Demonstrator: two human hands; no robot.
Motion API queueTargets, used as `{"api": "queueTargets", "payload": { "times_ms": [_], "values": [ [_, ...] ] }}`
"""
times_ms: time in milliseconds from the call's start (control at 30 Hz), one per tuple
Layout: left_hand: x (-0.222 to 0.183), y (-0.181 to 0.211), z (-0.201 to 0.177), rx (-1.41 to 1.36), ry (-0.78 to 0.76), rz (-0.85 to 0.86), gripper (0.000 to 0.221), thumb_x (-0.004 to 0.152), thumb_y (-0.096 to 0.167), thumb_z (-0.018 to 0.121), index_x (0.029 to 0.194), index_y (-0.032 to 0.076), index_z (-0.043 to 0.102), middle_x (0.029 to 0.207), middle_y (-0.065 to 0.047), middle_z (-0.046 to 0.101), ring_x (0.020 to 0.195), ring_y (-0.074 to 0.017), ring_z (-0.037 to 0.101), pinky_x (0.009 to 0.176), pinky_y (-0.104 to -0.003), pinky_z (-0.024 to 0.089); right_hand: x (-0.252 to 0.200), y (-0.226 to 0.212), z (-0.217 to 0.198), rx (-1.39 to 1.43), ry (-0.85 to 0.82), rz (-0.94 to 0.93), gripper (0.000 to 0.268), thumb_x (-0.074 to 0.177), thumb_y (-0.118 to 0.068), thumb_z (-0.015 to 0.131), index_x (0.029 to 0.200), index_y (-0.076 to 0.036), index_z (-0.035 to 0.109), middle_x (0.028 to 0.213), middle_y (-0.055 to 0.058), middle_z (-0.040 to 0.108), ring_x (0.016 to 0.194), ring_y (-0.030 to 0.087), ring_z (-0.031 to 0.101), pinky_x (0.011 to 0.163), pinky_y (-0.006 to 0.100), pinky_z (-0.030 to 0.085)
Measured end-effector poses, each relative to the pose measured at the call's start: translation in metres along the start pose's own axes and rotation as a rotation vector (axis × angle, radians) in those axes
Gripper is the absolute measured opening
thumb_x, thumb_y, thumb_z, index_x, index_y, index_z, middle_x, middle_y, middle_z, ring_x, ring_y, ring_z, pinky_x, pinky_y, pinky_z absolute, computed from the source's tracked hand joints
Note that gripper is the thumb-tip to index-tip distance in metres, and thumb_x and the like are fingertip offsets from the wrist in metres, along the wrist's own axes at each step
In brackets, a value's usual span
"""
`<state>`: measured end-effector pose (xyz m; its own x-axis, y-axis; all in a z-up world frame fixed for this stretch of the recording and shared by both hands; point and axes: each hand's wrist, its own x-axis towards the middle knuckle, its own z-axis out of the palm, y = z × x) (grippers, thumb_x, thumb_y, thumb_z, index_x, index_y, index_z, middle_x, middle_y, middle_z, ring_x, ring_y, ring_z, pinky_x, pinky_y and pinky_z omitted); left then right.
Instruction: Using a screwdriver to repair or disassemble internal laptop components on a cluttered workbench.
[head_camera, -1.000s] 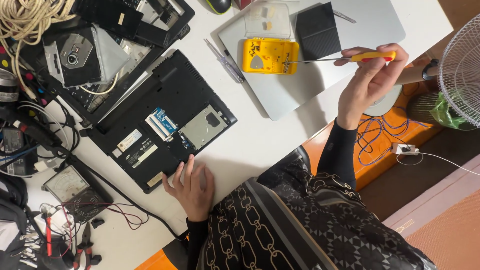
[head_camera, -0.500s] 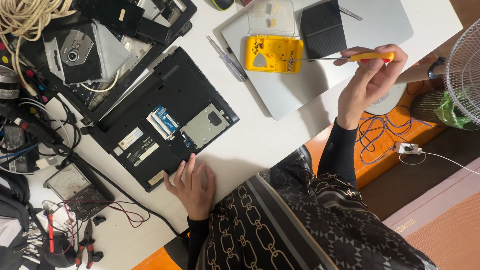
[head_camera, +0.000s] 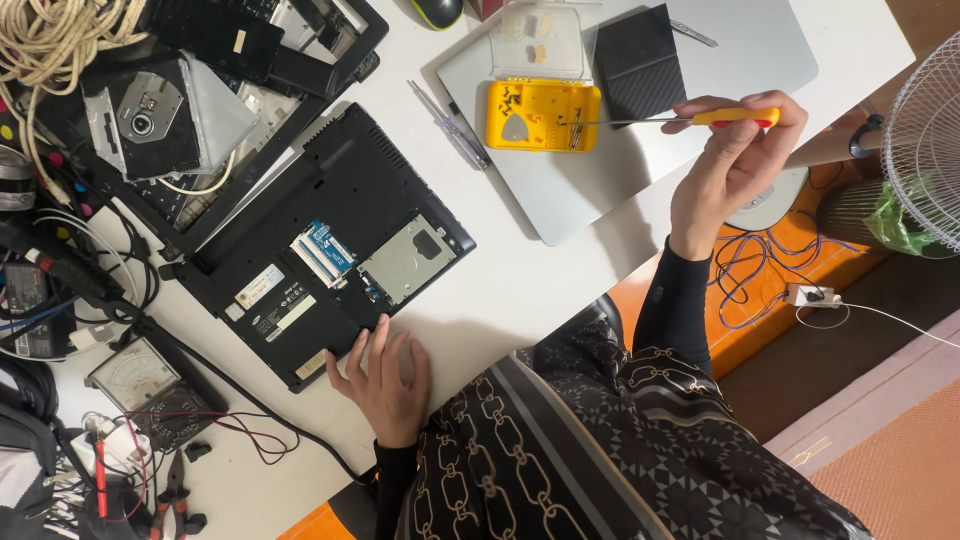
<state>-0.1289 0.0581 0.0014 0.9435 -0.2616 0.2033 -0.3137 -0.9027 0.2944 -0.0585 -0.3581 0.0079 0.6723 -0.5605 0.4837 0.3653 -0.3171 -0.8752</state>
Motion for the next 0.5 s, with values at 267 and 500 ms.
{"api": "queueTargets", "payload": {
  "times_ms": [267,500],
  "values": [
    [-0.0005,-0.0004,-0.0015,-0.035,0.010,0.002,0.025,0.094,0.020,0.076,0.116,0.018,0.063,0.138,0.001,0.066,0.134,-0.0229,0.051,0.124,-0.060,0.019,-0.0009,-0.0018,-0.0003,-0.008,0.017,-0.012,0.027,0.125,-0.035,0.040,0.128,-0.008,0.037,0.102,0.022,0.072,0.093,0.028,0.075,0.077,0.036,0.063],
    [-0.0004,-0.0024,0.0010,-0.110,0.024,0.011,0.029,0.096,0.020,0.073,0.121,0.017,0.059,0.137,-0.001,0.066,0.136,-0.0242,0.051,0.126,-0.059,0.016,-0.0024,-0.0021,0.0003,-0.009,0.007,-0.017,0.024,0.125,-0.032,0.040,0.130,-0.008,0.038,0.103,0.021,0.071,0.096,0.028,0.076,0.078,0.036,0.064]
  ]
}}
